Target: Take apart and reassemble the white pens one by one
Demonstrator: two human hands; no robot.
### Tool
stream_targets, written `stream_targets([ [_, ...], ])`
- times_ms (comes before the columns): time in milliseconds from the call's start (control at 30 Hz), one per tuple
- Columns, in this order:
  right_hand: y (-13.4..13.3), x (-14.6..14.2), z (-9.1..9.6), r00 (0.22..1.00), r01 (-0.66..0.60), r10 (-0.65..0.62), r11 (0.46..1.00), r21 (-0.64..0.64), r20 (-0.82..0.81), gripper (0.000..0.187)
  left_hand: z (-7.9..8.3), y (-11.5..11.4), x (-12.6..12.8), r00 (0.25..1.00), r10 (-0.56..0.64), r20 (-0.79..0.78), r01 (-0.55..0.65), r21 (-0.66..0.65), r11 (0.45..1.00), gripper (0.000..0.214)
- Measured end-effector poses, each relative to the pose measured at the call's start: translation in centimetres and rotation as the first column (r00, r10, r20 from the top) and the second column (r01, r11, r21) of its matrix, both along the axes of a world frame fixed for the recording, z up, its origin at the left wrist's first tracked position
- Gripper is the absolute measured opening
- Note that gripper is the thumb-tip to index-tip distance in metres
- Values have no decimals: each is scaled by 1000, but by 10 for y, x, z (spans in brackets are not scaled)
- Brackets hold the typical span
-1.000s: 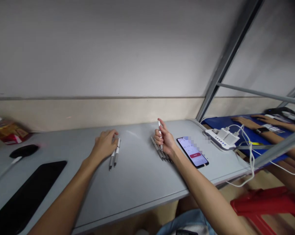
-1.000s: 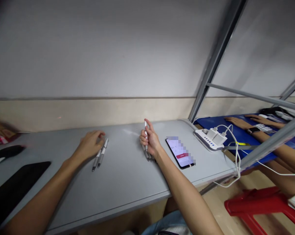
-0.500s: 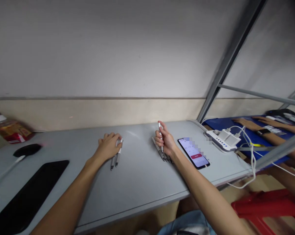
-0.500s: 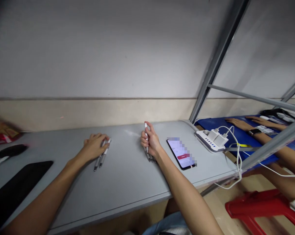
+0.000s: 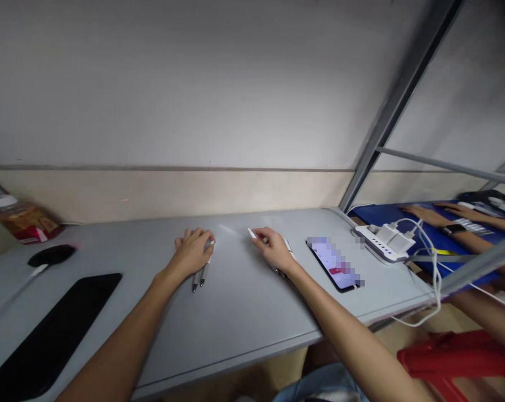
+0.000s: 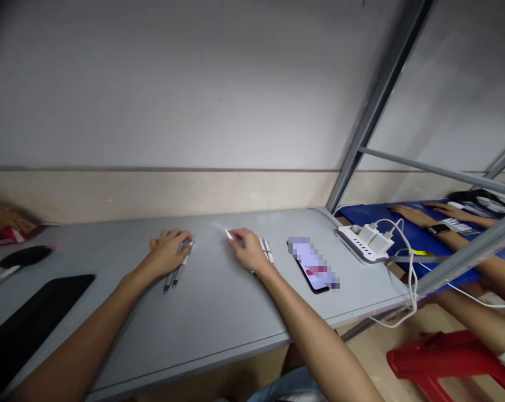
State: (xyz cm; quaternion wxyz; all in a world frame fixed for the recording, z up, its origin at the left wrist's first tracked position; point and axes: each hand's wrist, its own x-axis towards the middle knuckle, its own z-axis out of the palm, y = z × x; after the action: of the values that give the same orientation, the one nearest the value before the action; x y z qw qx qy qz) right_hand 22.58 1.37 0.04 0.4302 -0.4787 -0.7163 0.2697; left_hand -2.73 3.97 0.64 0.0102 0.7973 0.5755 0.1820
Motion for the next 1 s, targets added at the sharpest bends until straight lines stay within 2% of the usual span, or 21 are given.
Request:
stream_targets([
  [67,0,2,-1,964,74,-90,995,72,251,28,1,0,0,1000,4,-15,-4,2,1000,17],
  [133,-1,3,-3,884,122,-159,986,113,440,28,1,-1,1,999,3,-32,-2,8,1000,18],
  [267,0,9,-5,762,127,-196,980,154,617,28,2,-1,2,999,1,-44,-1,2,1000,20],
  [333,0,13,-4,751,135,-203,979,154,629,32,3,-2,2,999,8,-40,-9,-6,1000,21],
  [467,0,23,-1,781,140,-184,983,119,597,45,5,-4,4,1000,-2,-8,1,-20,1000,21],
  [767,1,25,2,755,160,-168,985,70,634,34,12,-10,10,997,-28,-76,24,-48,999,22],
  [900,0,24,2,743,167,-182,982,86,644,35,12,-12,12,996,-39,-86,36,-34,999,23],
  [1000,0,25,2,765,175,-205,978,110,611,39,12,-13,11,994,-45,-95,43,-16,999,23],
])
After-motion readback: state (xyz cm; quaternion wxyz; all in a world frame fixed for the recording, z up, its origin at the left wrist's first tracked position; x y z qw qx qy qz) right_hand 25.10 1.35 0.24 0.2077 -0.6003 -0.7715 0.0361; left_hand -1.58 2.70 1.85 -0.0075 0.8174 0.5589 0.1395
